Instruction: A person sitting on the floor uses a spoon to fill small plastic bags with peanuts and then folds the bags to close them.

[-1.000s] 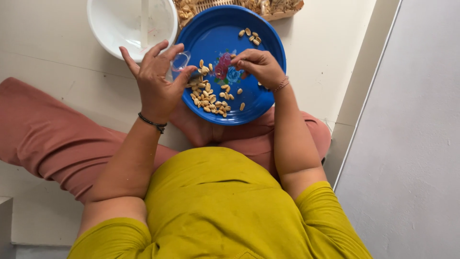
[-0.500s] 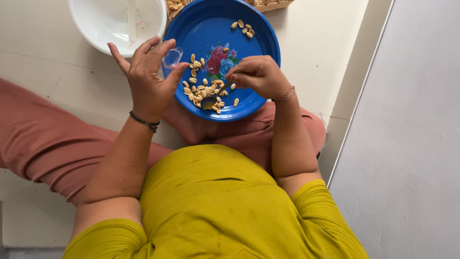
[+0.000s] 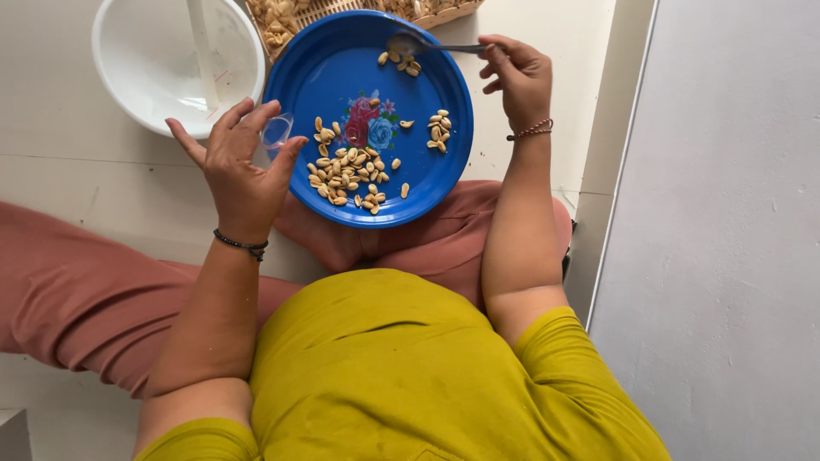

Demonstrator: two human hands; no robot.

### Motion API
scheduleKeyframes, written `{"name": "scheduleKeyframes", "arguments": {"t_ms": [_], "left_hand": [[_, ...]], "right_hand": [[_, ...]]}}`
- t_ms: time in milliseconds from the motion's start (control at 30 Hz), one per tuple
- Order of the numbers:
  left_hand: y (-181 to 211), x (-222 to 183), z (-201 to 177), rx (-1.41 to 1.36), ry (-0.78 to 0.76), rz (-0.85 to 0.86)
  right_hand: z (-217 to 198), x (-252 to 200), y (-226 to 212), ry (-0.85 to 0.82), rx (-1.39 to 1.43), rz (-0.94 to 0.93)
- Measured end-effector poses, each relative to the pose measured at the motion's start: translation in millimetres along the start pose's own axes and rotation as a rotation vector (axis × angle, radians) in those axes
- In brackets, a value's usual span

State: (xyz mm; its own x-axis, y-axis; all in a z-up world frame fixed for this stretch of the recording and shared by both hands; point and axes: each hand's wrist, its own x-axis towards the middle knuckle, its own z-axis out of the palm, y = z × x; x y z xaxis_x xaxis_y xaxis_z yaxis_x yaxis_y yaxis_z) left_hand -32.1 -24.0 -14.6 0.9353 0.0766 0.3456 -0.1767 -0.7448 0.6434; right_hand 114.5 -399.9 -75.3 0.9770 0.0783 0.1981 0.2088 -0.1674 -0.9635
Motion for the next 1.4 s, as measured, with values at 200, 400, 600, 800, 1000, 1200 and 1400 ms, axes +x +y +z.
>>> {"name": "scheduleKeyframes", "arguments": {"t_ms": [200,400,600,800,1000,1200,1400], "left_hand": [[0,-2,-3,-0.008,0.004,-0.008],[5,-2,-2,-0.013,0.006,0.013],[5,-5,4,0.006,-0.018,0.024],[5,-6,11,0.000,-0.022,0.021],[-2,-4,12,0.008,-0.011,0.027],[-3,-4,15,0.006,-0.015,0.012],[-1,-3,13,0.005,-0.022,0.009]], "right_hand": [[-9,-3,-7,-0.174,0.077,0.081],[-15,-3,-12,-0.056,-0.020,-0.064],[6,-8,-19,-0.295,-0.021,0.091],[40,-16,-46,-0.421,-0.017,0.088],[27,-10,-31,-0.273,-0.082,0.028],[61,-17,-44,-0.372,-0.061,0.139],[79,-18,-44,-0.518,-0.057,0.448]]}}
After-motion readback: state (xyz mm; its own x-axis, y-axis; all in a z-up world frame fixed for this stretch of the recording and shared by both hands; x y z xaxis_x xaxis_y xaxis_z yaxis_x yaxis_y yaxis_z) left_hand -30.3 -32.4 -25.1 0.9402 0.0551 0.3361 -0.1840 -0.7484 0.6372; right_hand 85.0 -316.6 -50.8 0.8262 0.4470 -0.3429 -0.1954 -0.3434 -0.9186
